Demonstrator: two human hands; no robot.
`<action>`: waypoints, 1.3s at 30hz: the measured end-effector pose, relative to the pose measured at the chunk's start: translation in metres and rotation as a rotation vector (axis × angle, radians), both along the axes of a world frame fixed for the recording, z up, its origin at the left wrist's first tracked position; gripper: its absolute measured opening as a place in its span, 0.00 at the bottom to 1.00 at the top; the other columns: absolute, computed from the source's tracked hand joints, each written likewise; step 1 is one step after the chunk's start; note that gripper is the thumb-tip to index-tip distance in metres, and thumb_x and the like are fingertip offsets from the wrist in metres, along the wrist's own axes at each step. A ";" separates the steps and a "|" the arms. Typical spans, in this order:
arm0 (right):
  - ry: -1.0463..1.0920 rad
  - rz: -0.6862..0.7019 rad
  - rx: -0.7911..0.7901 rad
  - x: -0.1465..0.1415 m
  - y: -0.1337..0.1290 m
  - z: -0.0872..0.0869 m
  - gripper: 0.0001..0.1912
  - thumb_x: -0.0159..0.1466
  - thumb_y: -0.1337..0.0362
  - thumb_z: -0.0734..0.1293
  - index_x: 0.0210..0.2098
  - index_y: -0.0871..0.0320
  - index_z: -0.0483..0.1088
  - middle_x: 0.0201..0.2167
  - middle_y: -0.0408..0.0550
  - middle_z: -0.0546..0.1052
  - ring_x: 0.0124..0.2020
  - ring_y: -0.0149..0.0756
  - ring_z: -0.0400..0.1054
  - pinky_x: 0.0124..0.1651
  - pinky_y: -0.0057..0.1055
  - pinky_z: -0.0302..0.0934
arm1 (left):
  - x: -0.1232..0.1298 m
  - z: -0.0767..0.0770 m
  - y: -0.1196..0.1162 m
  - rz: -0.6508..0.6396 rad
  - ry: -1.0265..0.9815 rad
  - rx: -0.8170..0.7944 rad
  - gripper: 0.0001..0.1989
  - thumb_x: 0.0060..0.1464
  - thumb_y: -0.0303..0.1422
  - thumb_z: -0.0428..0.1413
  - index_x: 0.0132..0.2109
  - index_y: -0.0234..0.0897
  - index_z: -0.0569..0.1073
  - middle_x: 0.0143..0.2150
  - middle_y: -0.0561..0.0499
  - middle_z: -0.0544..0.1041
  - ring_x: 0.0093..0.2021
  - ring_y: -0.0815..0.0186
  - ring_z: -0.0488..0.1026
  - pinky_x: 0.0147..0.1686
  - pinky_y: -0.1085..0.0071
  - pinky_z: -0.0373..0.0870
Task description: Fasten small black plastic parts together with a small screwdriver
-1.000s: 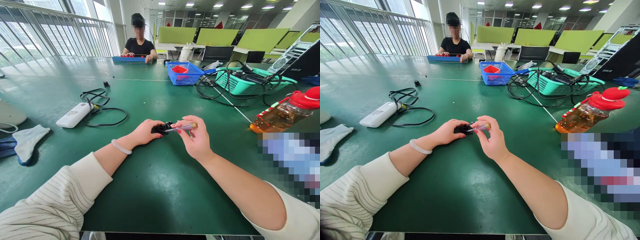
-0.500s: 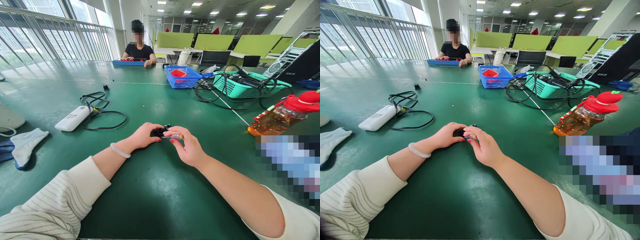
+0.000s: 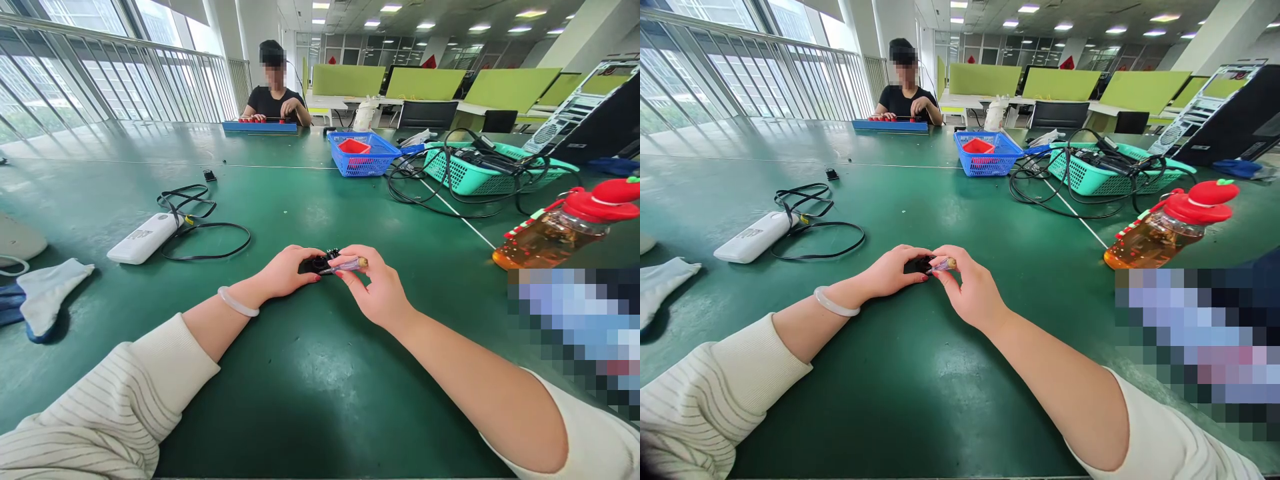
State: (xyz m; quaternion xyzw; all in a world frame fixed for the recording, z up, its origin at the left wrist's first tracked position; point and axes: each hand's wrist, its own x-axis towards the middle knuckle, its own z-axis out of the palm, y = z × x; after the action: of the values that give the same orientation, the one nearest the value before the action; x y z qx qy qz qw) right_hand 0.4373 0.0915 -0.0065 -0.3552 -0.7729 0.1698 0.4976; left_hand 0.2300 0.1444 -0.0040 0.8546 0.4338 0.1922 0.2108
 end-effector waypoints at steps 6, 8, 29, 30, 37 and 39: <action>0.060 -0.055 -0.090 0.000 0.004 -0.002 0.10 0.65 0.63 0.67 0.45 0.51 0.65 0.39 0.44 0.81 0.42 0.37 0.78 0.47 0.37 0.73 | 0.000 0.001 -0.001 -0.008 -0.011 -0.007 0.23 0.53 0.35 0.60 0.56 0.41 0.72 0.52 0.49 0.79 0.52 0.56 0.72 0.55 0.59 0.68; 0.054 -0.055 -0.105 0.001 0.004 -0.002 0.09 0.65 0.63 0.67 0.45 0.51 0.65 0.39 0.44 0.81 0.42 0.38 0.78 0.47 0.37 0.72 | 0.000 0.000 0.000 -0.011 -0.014 -0.005 0.22 0.53 0.35 0.60 0.56 0.41 0.72 0.52 0.49 0.79 0.52 0.56 0.72 0.54 0.59 0.69; -0.006 -0.192 0.100 0.004 0.003 0.001 0.07 0.68 0.65 0.62 0.45 0.52 0.64 0.40 0.47 0.79 0.42 0.40 0.74 0.48 0.42 0.68 | 0.000 0.000 -0.001 -0.021 -0.023 0.019 0.22 0.54 0.35 0.59 0.57 0.41 0.72 0.51 0.49 0.79 0.51 0.56 0.73 0.54 0.59 0.69; -0.018 -0.186 0.080 0.004 0.004 0.000 0.06 0.68 0.65 0.62 0.45 0.52 0.64 0.40 0.47 0.79 0.42 0.40 0.74 0.49 0.42 0.67 | 0.000 0.000 -0.001 -0.025 -0.027 0.021 0.22 0.54 0.34 0.59 0.57 0.41 0.72 0.51 0.49 0.79 0.51 0.57 0.73 0.54 0.59 0.69; -0.074 -0.164 -0.075 0.006 0.007 0.000 0.05 0.67 0.62 0.63 0.43 0.51 0.65 0.41 0.46 0.80 0.43 0.43 0.75 0.48 0.44 0.67 | -0.002 -0.004 0.000 -0.043 -0.017 0.042 0.24 0.56 0.36 0.56 0.60 0.42 0.69 0.54 0.48 0.78 0.52 0.56 0.74 0.54 0.58 0.69; -0.069 -0.163 -0.111 0.007 0.009 0.000 0.05 0.67 0.61 0.63 0.43 0.51 0.65 0.41 0.46 0.80 0.43 0.43 0.75 0.48 0.44 0.67 | -0.003 -0.003 0.000 -0.049 -0.006 0.051 0.24 0.57 0.36 0.55 0.61 0.43 0.68 0.55 0.49 0.78 0.52 0.56 0.74 0.55 0.58 0.69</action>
State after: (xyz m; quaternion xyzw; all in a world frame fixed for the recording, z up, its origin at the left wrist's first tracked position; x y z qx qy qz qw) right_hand 0.4444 0.1003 -0.0062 -0.4497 -0.7476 0.1590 0.4622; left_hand 0.2274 0.1441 -0.0074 0.8695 0.4071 0.2007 0.1949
